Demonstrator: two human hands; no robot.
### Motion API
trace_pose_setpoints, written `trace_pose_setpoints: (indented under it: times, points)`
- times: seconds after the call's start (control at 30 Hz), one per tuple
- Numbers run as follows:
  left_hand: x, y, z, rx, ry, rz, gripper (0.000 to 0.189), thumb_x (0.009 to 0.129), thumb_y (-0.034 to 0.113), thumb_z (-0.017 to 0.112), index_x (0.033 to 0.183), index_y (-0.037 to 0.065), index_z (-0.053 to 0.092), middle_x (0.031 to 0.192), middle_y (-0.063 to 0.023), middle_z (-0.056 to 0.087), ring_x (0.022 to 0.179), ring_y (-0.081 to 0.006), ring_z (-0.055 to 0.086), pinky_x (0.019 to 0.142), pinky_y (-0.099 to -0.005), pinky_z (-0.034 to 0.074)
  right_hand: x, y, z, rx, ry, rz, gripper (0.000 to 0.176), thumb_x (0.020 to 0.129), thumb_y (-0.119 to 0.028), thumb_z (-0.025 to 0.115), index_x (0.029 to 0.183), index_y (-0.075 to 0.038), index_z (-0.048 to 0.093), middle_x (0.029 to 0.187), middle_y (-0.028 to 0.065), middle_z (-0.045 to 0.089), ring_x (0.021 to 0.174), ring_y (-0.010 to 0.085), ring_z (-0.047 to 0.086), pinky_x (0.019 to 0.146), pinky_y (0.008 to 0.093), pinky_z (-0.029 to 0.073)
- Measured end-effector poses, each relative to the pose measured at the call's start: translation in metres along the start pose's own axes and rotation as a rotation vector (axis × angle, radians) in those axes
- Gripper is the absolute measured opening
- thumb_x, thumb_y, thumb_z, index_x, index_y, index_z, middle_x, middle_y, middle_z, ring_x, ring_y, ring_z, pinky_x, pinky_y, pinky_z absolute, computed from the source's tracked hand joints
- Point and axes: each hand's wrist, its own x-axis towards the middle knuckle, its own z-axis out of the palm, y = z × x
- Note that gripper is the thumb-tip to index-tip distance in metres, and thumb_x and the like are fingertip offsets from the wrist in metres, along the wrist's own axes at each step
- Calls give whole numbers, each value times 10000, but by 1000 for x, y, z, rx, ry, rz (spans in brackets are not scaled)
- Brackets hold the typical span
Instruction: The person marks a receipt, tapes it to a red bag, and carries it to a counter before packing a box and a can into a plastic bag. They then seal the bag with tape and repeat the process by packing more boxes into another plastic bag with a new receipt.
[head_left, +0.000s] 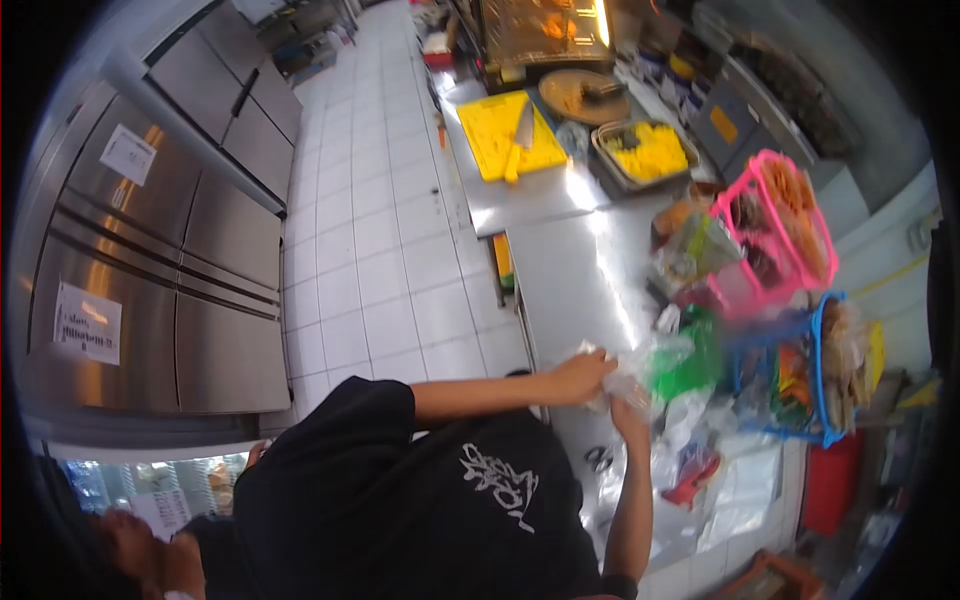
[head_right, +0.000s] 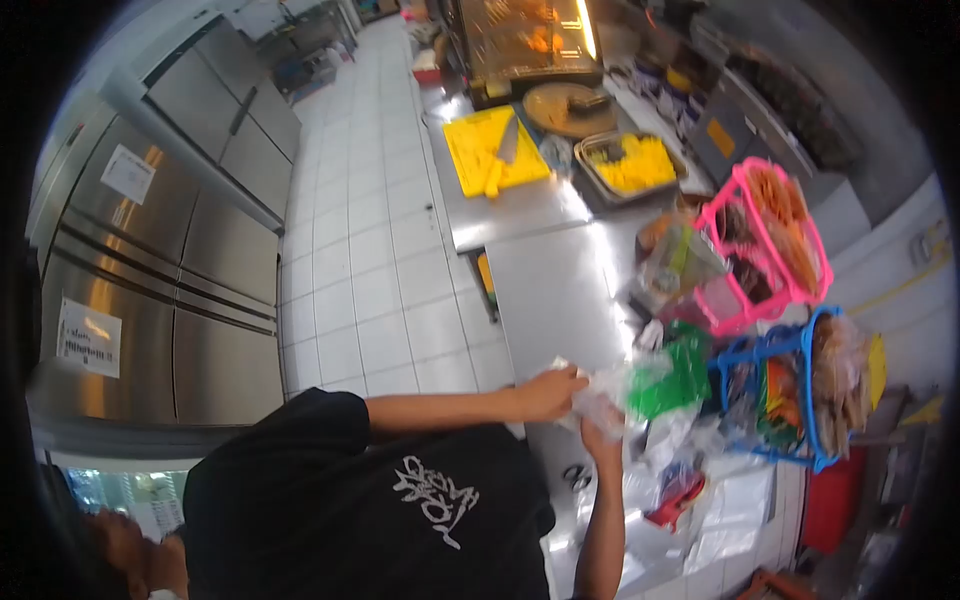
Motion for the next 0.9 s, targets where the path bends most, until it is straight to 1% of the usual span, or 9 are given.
trace_pose_setpoints:
  times: [0.13, 0.2, 0.23, 0.3, 0.37, 0.4, 0.47, 0.6, 0.9]
  points:
    - [5, -12, 11, -97, -92, -53, 295, 766, 101, 618, 1059, 74, 649, 999, -199, 656, 960, -398, 632, 846, -465, 512, 11, -36, -12, 355, 37, 187, 297, 968, -260, 518, 1073, -43, 693, 1083, 208, 679, 1016, 375, 639, 867, 453, 490]
    - [4, -42, 25, -87, -125, -73, 302, 753, 178, 683, 1038, 76, 689, 969, -170, 695, 921, -338, 671, 832, -417, 526, 16, -55, -25, 325, -90, 456, 273, 953, -266, 550, 991, -12, 643, 719, 150, 673, 631, 273, 654, 601, 402, 499]
    - [6, -23, 1, -129, -231, -209, 317, 768, 194, 708, 1063, 77, 705, 980, -140, 719, 895, -256, 695, 818, -370, 532, 9, -65, -19, 478, 108, 481, 192, 935, -195, 564, 1008, -18, 576, 581, 113, 603, 512, 199, 591, 489, 356, 446]
    - [14, -36, 2, -228, -384, -336, 330, 796, 158, 711, 1111, 59, 703, 992, -84, 738, 910, -169, 681, 820, -325, 525, 3, -74, -22, 763, 23, 682, 176, 954, -144, 541, 1083, -25, 530, 625, 61, 611, 503, 135, 553, 458, 277, 408]
    - [13, -38, -7, -453, -398, -362, 292, 783, 160, 729, 1040, 23, 721, 901, -68, 720, 823, -166, 657, 737, -309, 513, 1, -76, -23, 984, -59, 732, 146, 979, -136, 512, 1091, -45, 535, 728, 59, 642, 577, 124, 576, 515, 254, 434]
    - [16, -20, -22, -333, -433, -491, 338, 725, 271, 744, 970, 40, 733, 872, -132, 721, 785, -224, 669, 712, -343, 513, -5, -75, -23, 997, -57, 765, 146, 979, -136, 512, 1091, -45, 535, 728, 59, 642, 577, 124, 576, 515, 254, 434]
    - [17, -17, -29, -380, -462, -517, 323, 735, 239, 758, 966, 15, 732, 867, -118, 721, 765, -212, 651, 692, -336, 502, -9, -72, -27, 1315, -35, 733, 125, 995, -124, 485, 1087, -63, 544, 857, 89, 673, 712, 131, 624, 617, 254, 484]
    - [22, -20, -27, -374, -495, -496, 227, 809, 190, 748, 984, 48, 725, 852, -42, 686, 751, -126, 576, 633, -280, 446, -13, -76, -27, 1330, -39, 702, 113, 1006, -111, 471, 1057, -51, 552, 975, 123, 683, 842, 140, 649, 704, 267, 509]
    - [20, -21, -22, -327, -464, -426, 243, 835, 170, 741, 1038, 40, 711, 906, -67, 708, 824, -158, 621, 701, -320, 475, -9, -84, -11, 1024, 131, 668, 101, 953, -89, 572, 952, 11, 556, 811, 117, 701, 727, 158, 694, 643, 265, 549]
